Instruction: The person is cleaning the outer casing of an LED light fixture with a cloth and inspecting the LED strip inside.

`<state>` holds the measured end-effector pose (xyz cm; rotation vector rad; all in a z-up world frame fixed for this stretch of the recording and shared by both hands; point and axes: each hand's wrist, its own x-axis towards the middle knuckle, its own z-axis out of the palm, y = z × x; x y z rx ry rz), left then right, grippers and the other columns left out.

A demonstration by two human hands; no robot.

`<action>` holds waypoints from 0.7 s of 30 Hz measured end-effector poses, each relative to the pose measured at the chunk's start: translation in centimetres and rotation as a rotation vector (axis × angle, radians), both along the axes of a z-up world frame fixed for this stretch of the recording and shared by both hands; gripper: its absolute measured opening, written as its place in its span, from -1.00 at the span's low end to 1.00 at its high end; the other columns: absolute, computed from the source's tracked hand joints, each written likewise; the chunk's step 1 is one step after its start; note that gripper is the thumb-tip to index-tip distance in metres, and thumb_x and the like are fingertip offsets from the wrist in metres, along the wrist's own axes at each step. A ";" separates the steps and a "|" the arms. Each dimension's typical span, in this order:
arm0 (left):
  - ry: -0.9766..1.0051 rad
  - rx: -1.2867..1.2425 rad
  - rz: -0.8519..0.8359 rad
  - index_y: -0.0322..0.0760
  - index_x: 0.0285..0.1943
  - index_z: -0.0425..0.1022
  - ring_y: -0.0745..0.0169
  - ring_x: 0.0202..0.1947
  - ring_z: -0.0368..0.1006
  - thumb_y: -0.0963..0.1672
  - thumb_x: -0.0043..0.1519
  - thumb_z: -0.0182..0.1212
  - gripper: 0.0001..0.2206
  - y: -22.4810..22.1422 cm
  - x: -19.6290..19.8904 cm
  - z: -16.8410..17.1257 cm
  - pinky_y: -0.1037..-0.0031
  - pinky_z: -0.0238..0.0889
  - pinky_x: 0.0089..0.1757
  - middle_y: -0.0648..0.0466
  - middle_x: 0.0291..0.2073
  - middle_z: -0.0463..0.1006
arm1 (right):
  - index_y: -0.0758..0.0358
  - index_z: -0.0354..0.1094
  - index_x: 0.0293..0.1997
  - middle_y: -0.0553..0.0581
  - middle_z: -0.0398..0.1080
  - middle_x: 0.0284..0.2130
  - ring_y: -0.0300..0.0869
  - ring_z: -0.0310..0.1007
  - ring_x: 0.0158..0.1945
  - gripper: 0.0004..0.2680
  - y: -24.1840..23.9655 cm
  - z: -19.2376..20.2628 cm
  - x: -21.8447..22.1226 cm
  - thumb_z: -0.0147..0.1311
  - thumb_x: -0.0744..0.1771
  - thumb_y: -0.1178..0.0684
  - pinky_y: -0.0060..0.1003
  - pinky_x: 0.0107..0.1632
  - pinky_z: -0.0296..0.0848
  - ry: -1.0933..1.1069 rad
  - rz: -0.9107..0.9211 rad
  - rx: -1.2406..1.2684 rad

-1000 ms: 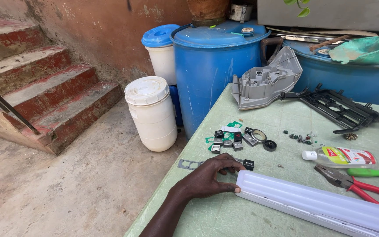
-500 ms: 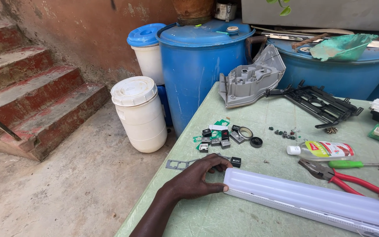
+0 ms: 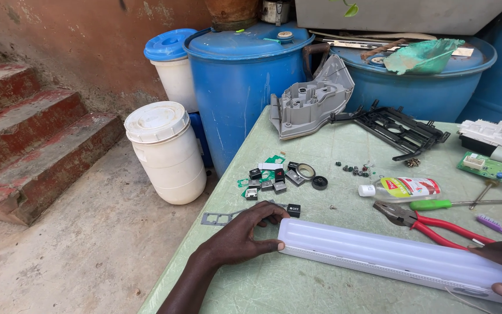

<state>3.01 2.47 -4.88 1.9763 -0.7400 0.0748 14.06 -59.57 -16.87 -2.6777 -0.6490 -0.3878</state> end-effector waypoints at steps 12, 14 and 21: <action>-0.034 0.013 0.001 -0.14 0.11 0.42 0.29 0.01 0.39 -0.04 0.11 0.30 -0.61 0.0 0.2 0.1 0.49 0.21 -0.03 0.13 0.00 0.48 | -0.23 0.54 0.10 -0.23 0.62 0.01 -0.30 0.51 0.15 -0.56 8.3 9.2 -7.0 0.20 0.11 -0.23 -0.20 0.24 0.36 0.073 -0.038 0.034; -0.006 0.030 0.003 -0.12 0.13 0.41 0.30 0.01 0.39 -0.06 0.12 0.29 -0.62 0.1 -0.1 0.2 0.49 0.21 -0.01 0.15 0.02 0.48 | -0.15 0.52 0.11 -0.20 0.62 0.01 -0.29 0.52 0.15 -0.58 9.8 11.0 -8.1 0.22 0.14 -0.18 -0.21 0.23 0.38 0.093 0.013 0.037; 0.018 0.127 0.046 -0.07 0.31 0.29 0.23 0.33 0.23 -0.11 0.13 0.29 -0.49 -0.3 -0.6 1.0 0.40 0.04 0.20 0.15 0.28 0.30 | -0.12 0.42 0.22 -0.12 0.47 0.17 -0.25 0.36 0.30 -0.58 12.4 14.5 -10.7 0.20 0.21 -0.15 -0.23 0.30 0.22 0.272 0.009 0.074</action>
